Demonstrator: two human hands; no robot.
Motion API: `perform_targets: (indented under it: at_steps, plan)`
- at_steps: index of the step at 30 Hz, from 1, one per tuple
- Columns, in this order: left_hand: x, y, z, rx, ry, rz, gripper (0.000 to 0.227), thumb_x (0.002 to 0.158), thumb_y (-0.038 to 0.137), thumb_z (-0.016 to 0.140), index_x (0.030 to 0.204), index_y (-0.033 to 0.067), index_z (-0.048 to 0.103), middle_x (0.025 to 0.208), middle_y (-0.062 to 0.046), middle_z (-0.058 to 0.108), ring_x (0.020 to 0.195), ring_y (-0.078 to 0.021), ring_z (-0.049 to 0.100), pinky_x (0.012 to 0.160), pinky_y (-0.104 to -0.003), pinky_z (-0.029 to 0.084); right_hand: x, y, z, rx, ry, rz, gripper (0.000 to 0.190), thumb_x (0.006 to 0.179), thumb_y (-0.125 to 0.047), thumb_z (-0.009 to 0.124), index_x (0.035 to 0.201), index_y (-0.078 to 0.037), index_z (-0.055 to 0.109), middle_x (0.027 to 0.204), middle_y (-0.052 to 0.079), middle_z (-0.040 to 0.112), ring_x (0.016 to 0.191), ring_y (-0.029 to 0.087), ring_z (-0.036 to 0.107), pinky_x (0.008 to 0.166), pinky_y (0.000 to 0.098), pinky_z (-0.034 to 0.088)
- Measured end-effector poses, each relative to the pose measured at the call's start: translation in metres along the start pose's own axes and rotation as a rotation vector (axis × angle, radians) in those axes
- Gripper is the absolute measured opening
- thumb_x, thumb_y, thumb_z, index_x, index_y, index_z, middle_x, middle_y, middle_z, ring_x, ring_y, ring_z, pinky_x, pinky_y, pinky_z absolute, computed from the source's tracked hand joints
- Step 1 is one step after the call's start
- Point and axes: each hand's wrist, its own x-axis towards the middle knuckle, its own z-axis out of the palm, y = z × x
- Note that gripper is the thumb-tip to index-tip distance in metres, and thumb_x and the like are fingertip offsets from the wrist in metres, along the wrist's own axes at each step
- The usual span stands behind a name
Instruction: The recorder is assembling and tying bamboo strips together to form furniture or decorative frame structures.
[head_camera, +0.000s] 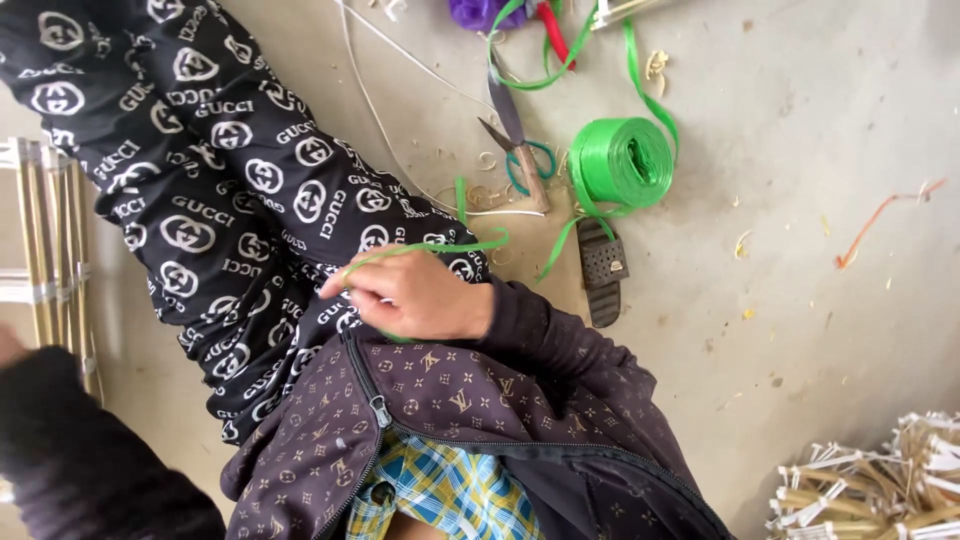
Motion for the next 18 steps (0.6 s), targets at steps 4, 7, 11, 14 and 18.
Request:
perform_targets:
  at_steps: [4,7,11,14,18]
  plan:
    - [0.058,0.113,0.148,0.019,-0.002,-0.022,0.040,0.110,0.023,0.038,0.120,0.0010,0.070,0.117,-0.010,0.074,0.104,-0.0201,0.065,0.091,-0.031,0.050,0.008,0.000,0.032,0.036,-0.139,-0.112,0.019,0.095,-0.011,0.061,0.113,-0.009,0.070,0.103,0.007,0.074,0.096,0.026,0.073,0.088,0.0386,0.057]
    - [0.080,0.147,0.226,0.088,-0.152,-0.139,0.037,0.107,0.024,0.045,0.121,0.0025,0.071,0.103,-0.012,0.076,0.094,-0.0222,0.066,0.083,-0.033,0.054,0.005,0.004,0.052,0.019,-0.221,-0.152,0.019,0.094,-0.012,0.061,0.111,-0.008,0.070,0.100,0.009,0.072,0.094,0.027,0.072,0.087,0.0395,0.057]
    - [0.102,0.144,0.254,-0.242,-0.105,-0.158,0.031,0.106,0.020,0.052,0.113,-0.0026,0.073,0.105,-0.010,0.076,0.096,-0.0213,0.069,0.087,-0.035,0.057,-0.006,0.004,0.048,0.035,-0.267,-0.032,0.016,0.094,-0.013,0.061,0.106,-0.009,0.071,0.096,0.008,0.071,0.089,0.027,0.072,0.084,0.0404,0.057]
    - [0.101,0.138,0.230,-0.762,-0.048,0.065,0.022,0.115,0.018,0.049,0.112,0.0016,0.063,0.096,-0.010,0.070,0.097,-0.0247,0.068,0.095,-0.039,0.055,-0.015,0.015,0.030,0.105,-0.206,0.035,0.018,0.092,-0.010,0.059,0.106,-0.011,0.070,0.099,0.007,0.071,0.092,0.028,0.071,0.083,0.0398,0.058]
    - [0.074,0.125,0.180,-0.821,0.175,0.203,0.027,0.124,0.020,0.046,0.107,0.0059,0.060,0.081,-0.003,0.059,0.079,-0.0161,0.056,0.081,-0.031,0.048,-0.036,0.040,-0.009,-0.020,-0.068,0.020,0.016,0.087,-0.009,0.063,0.103,-0.009,0.066,0.102,0.006,0.067,0.095,0.028,0.069,0.085,0.0403,0.056]
